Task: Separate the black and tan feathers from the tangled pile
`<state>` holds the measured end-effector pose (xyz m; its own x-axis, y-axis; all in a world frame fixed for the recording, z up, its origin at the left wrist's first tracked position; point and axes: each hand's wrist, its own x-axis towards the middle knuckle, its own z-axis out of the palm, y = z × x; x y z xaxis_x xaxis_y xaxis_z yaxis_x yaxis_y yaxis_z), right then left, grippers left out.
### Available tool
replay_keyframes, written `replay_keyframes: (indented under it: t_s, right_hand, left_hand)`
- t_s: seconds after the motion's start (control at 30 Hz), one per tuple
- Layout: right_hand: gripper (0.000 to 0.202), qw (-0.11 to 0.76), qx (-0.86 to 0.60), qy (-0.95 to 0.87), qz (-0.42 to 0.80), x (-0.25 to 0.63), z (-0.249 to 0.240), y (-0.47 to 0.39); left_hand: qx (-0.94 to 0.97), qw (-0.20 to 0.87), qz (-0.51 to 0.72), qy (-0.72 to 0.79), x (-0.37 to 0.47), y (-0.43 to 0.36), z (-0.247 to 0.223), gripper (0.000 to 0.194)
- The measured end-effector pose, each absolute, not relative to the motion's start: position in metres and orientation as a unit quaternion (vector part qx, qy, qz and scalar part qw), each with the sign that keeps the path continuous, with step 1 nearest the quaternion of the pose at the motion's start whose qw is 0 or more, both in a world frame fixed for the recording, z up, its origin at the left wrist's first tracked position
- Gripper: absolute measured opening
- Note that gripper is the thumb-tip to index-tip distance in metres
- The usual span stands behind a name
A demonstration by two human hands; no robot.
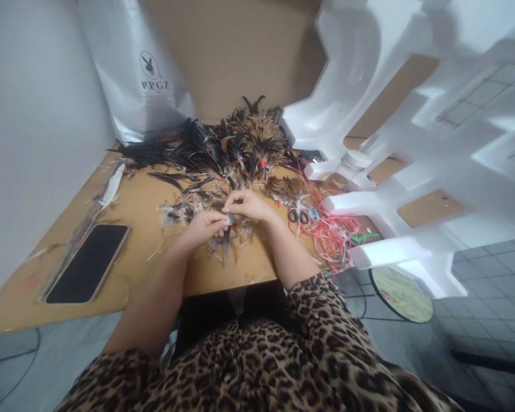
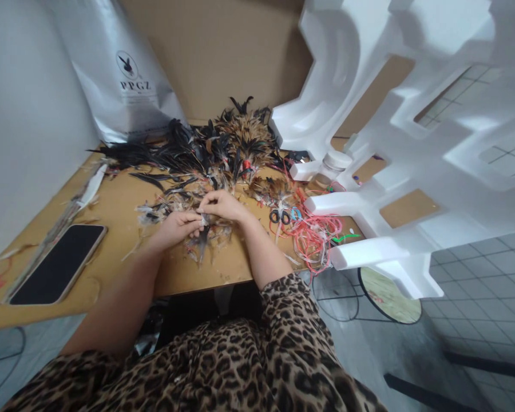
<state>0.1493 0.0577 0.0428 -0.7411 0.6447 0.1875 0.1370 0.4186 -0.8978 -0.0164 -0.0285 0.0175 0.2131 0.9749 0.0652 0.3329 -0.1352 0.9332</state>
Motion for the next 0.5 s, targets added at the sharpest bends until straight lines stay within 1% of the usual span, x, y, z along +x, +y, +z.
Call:
replay_keyframes:
  t_s: [0.07, 0.2, 0.27, 0.37, 0.43, 0.5]
  right_hand:
    - [0.024, 0.264, -0.26, -0.743, 0.557, 0.15, 0.038, 0.063]
    - [0.025, 0.36, -0.264, -0.675, 0.588, 0.137, 0.027, 0.059]
    - [0.026, 0.396, -0.267, -0.661, 0.579, 0.128, 0.022, 0.054]
    - [0.022, 0.435, -0.286, -0.687, 0.507, 0.117, 0.017, 0.047]
    - [0.021, 0.443, -0.313, -0.689, 0.482, 0.111, 0.015, 0.042]
    - [0.021, 0.439, -0.343, -0.675, 0.485, 0.107, 0.013, 0.038]
  left_hand:
    - [0.602, 0.47, 0.42, 0.49, -0.016, -0.029, 0.02, 0.019]
    - [0.492, 0.468, 0.539, 0.498, -0.018, -0.022, 0.016, 0.017]
    - [0.451, 0.455, 0.572, 0.512, -0.018, -0.017, 0.012, 0.017]
    - [0.412, 0.422, 0.601, 0.539, -0.015, -0.013, 0.007, 0.015]
    - [0.407, 0.394, 0.607, 0.557, -0.013, -0.012, 0.005, 0.016]
    - [0.421, 0.361, 0.604, 0.572, -0.01, -0.013, 0.003, 0.018]
